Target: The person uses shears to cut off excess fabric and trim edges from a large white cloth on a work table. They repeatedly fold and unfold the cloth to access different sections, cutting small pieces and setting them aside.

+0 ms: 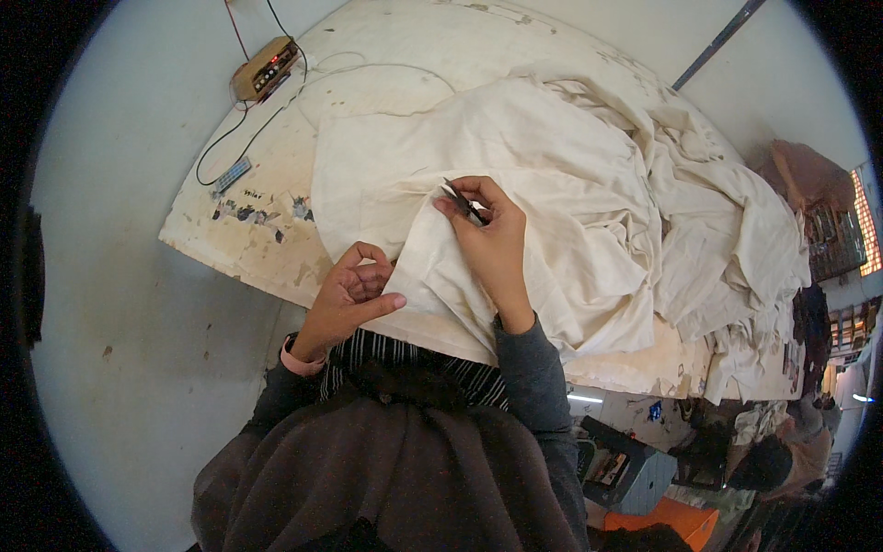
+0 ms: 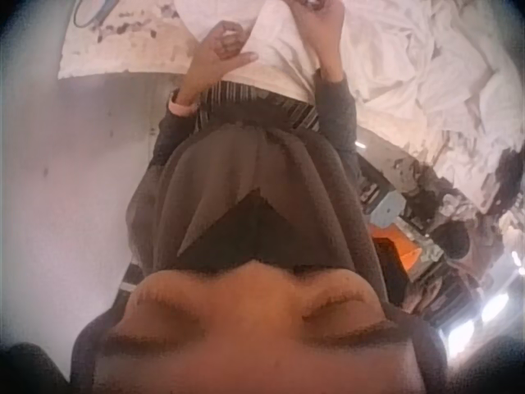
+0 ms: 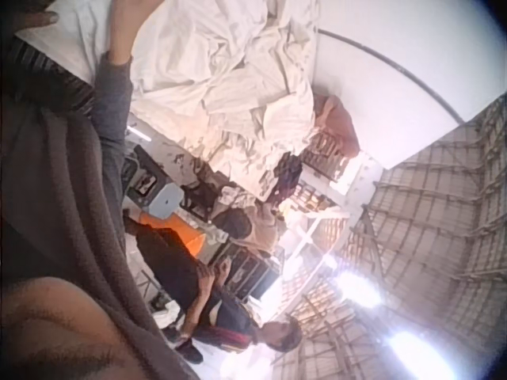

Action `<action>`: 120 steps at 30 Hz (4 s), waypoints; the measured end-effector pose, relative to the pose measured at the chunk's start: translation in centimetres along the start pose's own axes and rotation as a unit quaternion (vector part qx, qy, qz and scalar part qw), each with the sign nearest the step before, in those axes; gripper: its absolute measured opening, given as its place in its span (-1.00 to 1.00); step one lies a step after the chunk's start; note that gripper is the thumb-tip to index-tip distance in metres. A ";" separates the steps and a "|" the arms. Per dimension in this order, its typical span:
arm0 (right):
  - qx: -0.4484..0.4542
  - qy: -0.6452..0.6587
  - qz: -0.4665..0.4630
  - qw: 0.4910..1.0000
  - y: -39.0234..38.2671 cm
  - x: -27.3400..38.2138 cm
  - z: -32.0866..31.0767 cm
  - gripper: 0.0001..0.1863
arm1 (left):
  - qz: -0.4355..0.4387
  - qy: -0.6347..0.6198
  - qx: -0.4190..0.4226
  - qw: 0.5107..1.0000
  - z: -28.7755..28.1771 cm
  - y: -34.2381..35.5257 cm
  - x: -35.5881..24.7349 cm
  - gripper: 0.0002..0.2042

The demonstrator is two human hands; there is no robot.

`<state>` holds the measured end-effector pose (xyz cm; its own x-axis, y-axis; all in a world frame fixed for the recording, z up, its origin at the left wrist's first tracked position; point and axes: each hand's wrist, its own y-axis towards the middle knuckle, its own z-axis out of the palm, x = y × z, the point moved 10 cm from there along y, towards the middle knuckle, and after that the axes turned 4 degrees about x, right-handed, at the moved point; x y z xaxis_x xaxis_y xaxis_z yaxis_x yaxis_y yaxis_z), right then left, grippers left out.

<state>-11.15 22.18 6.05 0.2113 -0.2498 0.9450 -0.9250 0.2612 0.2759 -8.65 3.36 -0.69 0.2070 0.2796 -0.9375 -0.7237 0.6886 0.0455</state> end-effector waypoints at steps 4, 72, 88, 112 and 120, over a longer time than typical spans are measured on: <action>-0.030 -0.193 -0.062 0.979 -2.1 3.9 -0.8 -0.69 | -0.006 -0.043 -0.029 0.999 0.8 0.0 -0.5 -0.47; -0.028 -0.513 -0.280 0.811 -12.2 10.2 1.3 -0.76 | -0.026 -0.205 -0.041 0.978 3.3 -0.7 -0.2 -0.18; -0.056 -0.101 -0.132 0.985 -9.0 5.1 -3.0 -0.71 | 0.048 -0.002 -0.005 0.999 4.2 -1.7 -2.2 -0.05; 0.047 -0.190 -0.170 0.966 -9.3 6.2 -0.9 -0.63 | 0.007 -0.047 0.009 0.999 4.2 -1.2 -1.7 -0.09; -0.091 0.066 -0.049 0.992 -9.8 3.0 -3.6 -0.84 | -0.005 -0.068 0.021 0.997 4.9 -0.9 -2.0 -0.10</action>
<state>-0.33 22.26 6.88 0.3486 -0.1616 0.9232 -0.8282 0.4082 0.3841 -5.22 5.46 2.78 0.3039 0.3579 -0.8829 -0.6933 0.7188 0.0528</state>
